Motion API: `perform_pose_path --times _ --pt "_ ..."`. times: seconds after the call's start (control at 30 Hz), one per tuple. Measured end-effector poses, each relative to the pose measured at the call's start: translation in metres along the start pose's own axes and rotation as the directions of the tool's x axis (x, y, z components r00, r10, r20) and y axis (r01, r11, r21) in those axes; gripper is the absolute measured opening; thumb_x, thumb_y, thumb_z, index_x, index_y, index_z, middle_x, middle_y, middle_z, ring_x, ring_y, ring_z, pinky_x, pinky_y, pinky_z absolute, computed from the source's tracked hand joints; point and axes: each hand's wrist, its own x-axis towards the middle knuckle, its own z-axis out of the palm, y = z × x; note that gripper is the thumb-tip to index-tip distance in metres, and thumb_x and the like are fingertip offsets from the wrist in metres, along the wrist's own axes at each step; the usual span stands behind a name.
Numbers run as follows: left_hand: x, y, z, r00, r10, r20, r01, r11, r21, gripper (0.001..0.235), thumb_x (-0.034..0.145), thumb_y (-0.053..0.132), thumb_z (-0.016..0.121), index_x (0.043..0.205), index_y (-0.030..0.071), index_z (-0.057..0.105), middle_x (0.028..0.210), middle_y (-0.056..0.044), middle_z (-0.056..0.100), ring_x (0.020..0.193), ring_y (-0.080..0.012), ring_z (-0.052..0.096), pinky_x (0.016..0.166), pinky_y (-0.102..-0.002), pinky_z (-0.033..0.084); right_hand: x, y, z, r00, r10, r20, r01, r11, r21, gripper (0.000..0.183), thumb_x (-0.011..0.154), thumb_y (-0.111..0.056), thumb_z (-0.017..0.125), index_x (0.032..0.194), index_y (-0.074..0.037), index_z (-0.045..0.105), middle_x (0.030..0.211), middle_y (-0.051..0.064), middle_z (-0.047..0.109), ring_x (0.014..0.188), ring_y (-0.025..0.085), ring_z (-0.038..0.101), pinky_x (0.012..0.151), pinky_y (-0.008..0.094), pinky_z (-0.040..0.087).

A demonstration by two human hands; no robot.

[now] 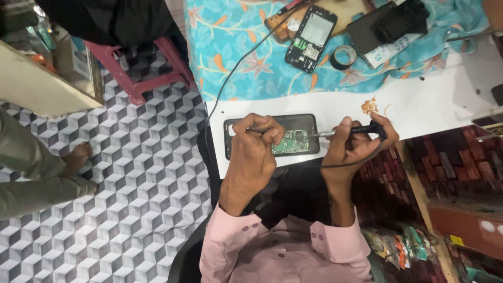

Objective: The person uses a soldering iron and tweezers to work on a smartphone motherboard placed on a white surface. They repeatedly apply heat and manipulate small components on the circuit board.

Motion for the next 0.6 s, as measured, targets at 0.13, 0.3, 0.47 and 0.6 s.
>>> perform_pose_path --times 0.13,0.3,0.47,0.6 --pt "-0.0004 -0.0031 -0.0008 1.0 0.02 0.011 -0.021 0.999 0.035 0.032 0.103 -0.015 0.041 0.122 0.002 0.022 0.086 -0.012 0.059 0.073 -0.0233 0.06 0.076 -0.032 0.053 0.0015 -0.0027 0.0 1.0 0.017 0.006 -0.017 0.999 -0.04 0.038 0.112 0.0 0.052 0.14 0.0 0.026 0.089 0.006 0.053 0.063 0.011 0.057 0.057 0.023 0.042" --pt "0.0001 0.0 0.0004 1.0 -0.01 -0.01 0.011 1.0 0.026 0.033 0.101 -0.015 0.042 0.122 0.001 0.023 0.088 -0.014 0.059 0.075 -0.0239 0.062 0.077 -0.033 0.054 0.0044 -0.0038 -0.0011 0.998 0.058 0.002 -0.058 0.998 0.016 0.036 0.113 0.0 0.053 0.139 0.001 0.029 0.104 0.013 0.053 0.061 0.01 0.057 0.054 0.02 0.044" --pt "0.0001 -0.0002 -0.0001 1.0 0.009 0.016 -0.009 1.0 0.024 0.03 0.103 -0.014 0.038 0.122 0.001 0.021 0.089 -0.013 0.058 0.076 -0.0228 0.061 0.079 -0.033 0.055 0.0039 -0.0036 -0.0037 0.997 0.003 0.072 -0.003 1.0 0.0 0.032 0.11 0.001 0.053 0.132 0.003 0.029 0.112 0.01 0.046 0.061 0.011 0.057 0.057 0.023 0.044" --pt "0.0003 -0.0003 -0.0004 1.0 0.025 0.016 -0.026 0.998 0.058 0.027 0.106 -0.012 0.039 0.122 0.001 0.021 0.088 -0.013 0.059 0.075 -0.0229 0.061 0.077 -0.034 0.054 0.0045 -0.0042 -0.0042 0.984 0.045 0.172 -0.054 0.997 0.049 0.039 0.107 0.0 0.053 0.134 0.002 0.025 0.07 0.003 0.057 0.059 0.012 0.055 0.06 0.025 0.04"
